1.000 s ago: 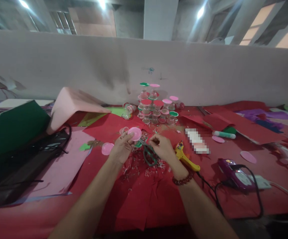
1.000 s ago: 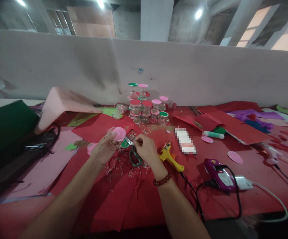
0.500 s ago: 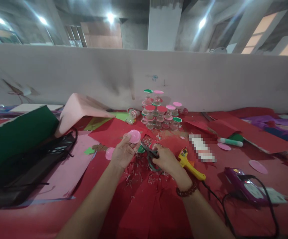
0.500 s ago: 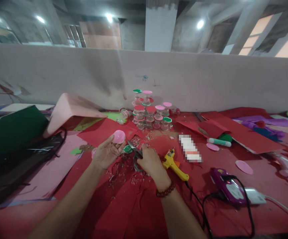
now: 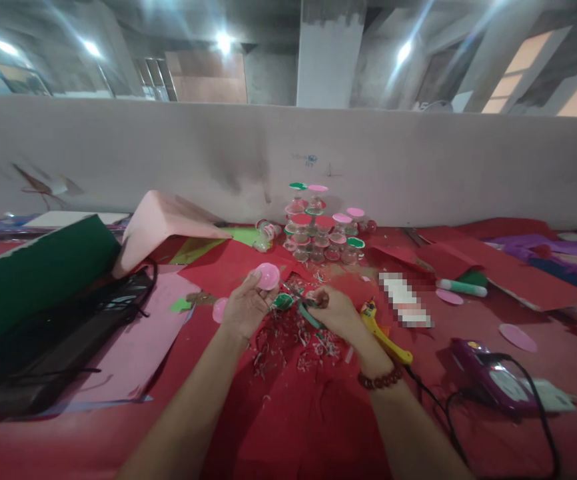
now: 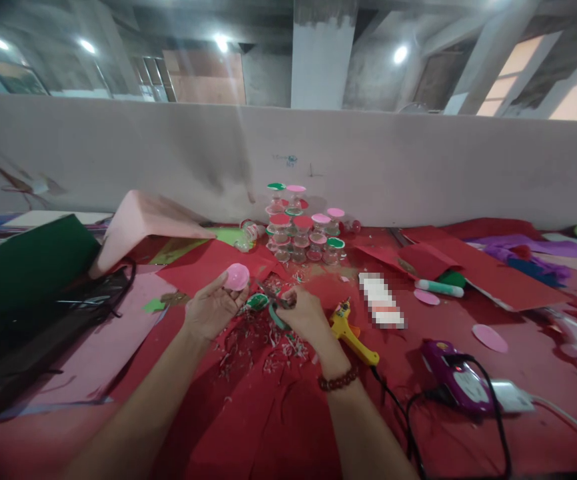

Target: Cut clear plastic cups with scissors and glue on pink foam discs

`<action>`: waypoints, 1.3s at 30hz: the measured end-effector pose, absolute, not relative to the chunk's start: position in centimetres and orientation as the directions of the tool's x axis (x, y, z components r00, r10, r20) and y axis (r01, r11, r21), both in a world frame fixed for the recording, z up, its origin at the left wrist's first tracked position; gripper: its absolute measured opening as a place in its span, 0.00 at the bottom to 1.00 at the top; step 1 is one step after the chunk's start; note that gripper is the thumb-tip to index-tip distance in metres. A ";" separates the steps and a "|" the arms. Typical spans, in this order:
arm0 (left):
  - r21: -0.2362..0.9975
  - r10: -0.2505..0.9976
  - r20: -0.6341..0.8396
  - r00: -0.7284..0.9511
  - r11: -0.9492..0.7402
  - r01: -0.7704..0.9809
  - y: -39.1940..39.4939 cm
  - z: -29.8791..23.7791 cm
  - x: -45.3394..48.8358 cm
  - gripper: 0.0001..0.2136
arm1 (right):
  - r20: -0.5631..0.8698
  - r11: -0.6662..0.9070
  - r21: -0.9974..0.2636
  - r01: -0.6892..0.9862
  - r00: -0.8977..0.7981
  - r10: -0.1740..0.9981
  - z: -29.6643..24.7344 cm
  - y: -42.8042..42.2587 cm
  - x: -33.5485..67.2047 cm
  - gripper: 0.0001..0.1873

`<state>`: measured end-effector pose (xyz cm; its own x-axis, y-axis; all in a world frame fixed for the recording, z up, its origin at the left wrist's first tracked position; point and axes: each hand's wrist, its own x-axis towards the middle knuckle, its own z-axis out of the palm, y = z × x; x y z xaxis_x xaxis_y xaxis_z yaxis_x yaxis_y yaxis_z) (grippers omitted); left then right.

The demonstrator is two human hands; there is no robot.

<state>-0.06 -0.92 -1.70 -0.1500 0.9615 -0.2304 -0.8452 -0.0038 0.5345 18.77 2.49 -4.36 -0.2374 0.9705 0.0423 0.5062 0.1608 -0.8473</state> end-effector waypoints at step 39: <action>0.688 0.970 -0.182 -0.158 0.011 -0.725 -1.4 -1.2 1.6 0.12 | 0.170 0.184 -0.983 0.020 -0.294 0.941 -2.3 0.5 16.9 0.20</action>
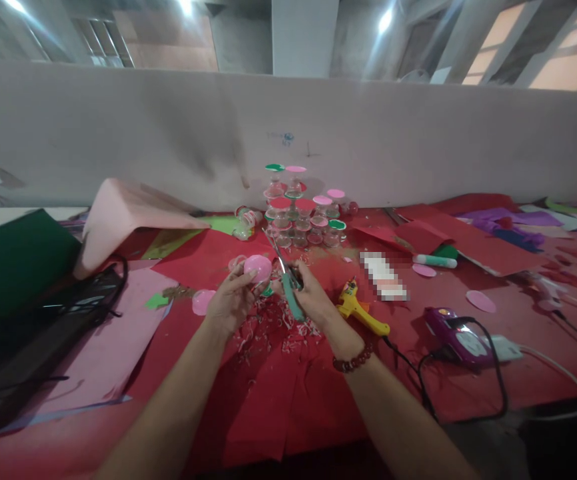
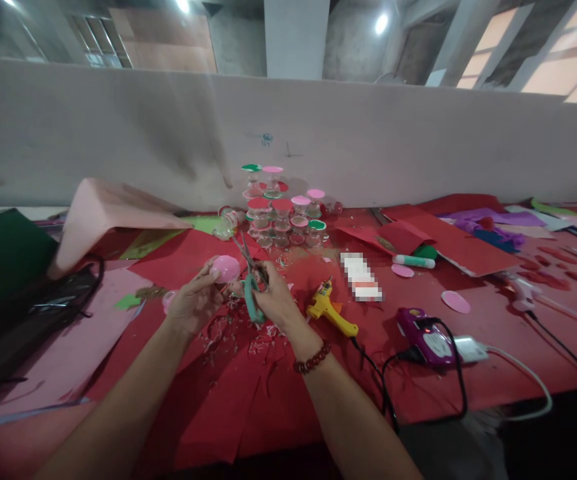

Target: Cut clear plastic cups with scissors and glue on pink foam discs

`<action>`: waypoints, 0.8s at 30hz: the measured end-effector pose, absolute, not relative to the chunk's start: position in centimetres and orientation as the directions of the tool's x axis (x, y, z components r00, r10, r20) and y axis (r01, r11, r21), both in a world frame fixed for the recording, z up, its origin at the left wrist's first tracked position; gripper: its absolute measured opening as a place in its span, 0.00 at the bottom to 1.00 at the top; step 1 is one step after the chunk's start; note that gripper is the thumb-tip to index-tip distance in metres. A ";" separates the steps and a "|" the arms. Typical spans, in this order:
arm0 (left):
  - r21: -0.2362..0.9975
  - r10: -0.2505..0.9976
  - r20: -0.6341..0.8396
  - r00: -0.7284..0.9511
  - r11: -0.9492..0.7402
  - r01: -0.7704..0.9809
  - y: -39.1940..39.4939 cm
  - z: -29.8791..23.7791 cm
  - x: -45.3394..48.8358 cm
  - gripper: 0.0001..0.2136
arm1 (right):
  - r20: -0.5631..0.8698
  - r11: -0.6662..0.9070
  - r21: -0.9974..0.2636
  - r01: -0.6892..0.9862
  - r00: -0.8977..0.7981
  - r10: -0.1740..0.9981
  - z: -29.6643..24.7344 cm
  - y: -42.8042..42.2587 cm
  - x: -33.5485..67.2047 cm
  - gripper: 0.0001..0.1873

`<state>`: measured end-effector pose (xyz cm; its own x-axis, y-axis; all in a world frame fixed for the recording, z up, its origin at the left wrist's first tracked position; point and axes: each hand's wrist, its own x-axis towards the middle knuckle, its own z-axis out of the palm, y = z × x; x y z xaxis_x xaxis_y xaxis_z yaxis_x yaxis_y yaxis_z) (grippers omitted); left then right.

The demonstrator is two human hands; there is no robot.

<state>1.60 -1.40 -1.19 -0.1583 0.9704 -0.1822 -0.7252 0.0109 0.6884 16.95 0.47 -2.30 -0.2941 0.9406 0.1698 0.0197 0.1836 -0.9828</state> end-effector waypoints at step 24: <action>0.585 0.992 -0.124 -0.031 0.048 -0.810 -1.7 -1.5 1.4 0.12 | 0.459 0.480 -0.637 0.604 -0.203 0.865 -3.7 0.5 16.6 0.23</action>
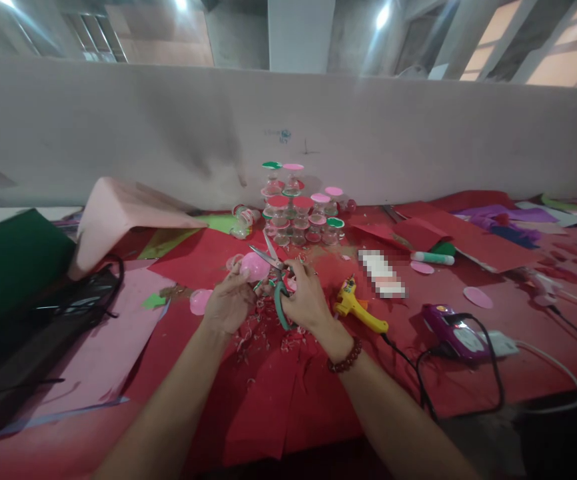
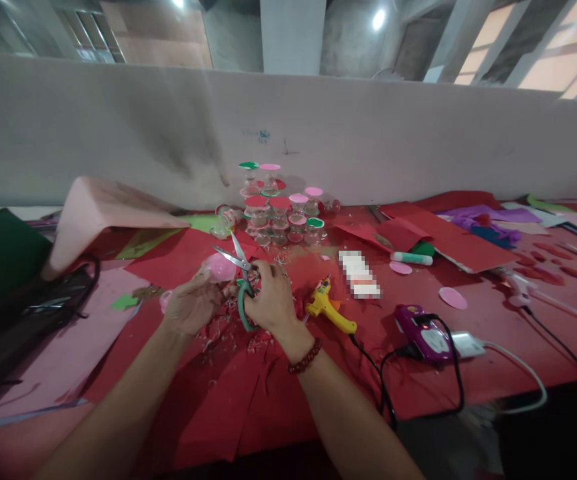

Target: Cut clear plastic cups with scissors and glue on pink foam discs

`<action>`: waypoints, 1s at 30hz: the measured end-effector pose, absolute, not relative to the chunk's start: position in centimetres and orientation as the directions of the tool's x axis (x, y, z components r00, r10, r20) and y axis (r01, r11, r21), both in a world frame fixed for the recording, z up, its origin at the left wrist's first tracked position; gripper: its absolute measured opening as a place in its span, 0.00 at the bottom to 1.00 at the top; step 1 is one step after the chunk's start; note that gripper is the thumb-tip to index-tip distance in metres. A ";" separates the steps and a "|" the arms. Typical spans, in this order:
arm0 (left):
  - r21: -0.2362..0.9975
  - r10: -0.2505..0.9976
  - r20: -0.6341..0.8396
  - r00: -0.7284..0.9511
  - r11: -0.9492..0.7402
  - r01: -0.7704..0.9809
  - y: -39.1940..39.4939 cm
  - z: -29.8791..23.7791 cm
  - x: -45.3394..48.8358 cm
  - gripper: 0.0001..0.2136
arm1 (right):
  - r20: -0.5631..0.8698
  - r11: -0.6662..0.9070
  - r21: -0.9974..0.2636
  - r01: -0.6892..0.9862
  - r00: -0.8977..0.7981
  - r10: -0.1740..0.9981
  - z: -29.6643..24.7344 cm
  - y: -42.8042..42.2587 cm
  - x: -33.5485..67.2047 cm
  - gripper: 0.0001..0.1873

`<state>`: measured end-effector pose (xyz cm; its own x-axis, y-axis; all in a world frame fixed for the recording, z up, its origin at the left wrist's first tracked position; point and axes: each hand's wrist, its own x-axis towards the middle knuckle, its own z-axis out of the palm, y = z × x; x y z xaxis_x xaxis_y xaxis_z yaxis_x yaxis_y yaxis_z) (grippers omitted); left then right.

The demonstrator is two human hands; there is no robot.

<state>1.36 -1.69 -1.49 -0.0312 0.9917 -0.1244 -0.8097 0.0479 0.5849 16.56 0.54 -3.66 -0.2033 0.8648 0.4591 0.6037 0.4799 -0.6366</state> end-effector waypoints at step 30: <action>0.590 0.993 -0.114 0.004 0.071 -0.805 -2.2 -1.9 0.5 0.02 | 0.569 0.626 -0.580 0.521 -0.291 0.769 -3.2 0.2 16.9 0.25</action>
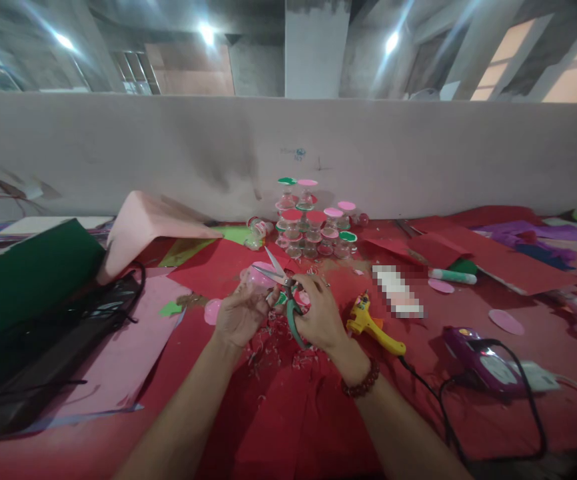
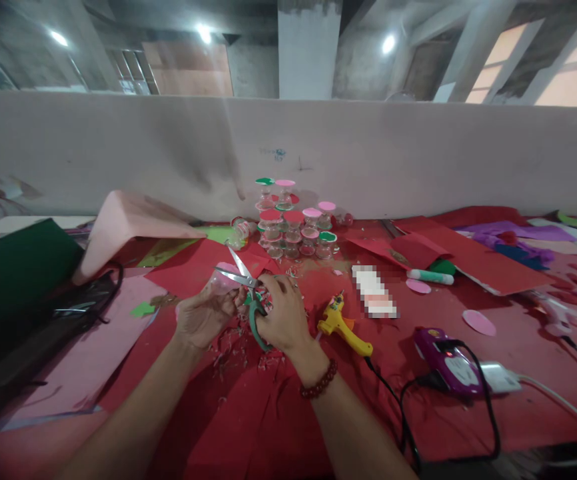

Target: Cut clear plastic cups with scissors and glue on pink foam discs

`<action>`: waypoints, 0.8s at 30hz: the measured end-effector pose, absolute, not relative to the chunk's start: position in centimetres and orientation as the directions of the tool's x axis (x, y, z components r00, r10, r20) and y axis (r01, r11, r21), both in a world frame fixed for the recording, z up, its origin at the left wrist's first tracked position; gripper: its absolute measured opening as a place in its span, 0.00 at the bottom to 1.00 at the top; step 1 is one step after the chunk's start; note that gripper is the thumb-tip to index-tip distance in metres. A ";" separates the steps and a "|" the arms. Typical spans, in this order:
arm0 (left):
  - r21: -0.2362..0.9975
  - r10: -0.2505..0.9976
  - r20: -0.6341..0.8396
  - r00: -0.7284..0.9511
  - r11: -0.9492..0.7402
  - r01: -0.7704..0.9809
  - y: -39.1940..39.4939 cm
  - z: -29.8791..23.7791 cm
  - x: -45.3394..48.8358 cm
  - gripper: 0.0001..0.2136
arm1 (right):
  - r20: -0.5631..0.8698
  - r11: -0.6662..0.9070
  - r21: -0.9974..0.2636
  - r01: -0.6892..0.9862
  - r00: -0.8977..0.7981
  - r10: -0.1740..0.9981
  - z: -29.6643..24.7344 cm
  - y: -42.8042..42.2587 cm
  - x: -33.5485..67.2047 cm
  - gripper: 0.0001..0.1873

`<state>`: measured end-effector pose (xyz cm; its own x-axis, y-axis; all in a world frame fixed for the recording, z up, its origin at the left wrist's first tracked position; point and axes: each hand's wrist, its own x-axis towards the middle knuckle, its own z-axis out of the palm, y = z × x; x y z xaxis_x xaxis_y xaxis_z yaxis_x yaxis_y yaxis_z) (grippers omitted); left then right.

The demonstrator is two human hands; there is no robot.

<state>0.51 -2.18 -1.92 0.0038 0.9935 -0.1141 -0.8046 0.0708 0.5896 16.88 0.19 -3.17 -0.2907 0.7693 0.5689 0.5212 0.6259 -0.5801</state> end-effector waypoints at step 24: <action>0.571 0.994 -0.103 -0.044 0.023 -0.820 -1.6 -2.1 -0.4 0.04 | 0.531 0.615 -0.697 0.368 -0.311 0.788 -3.0 0.5 17.4 0.21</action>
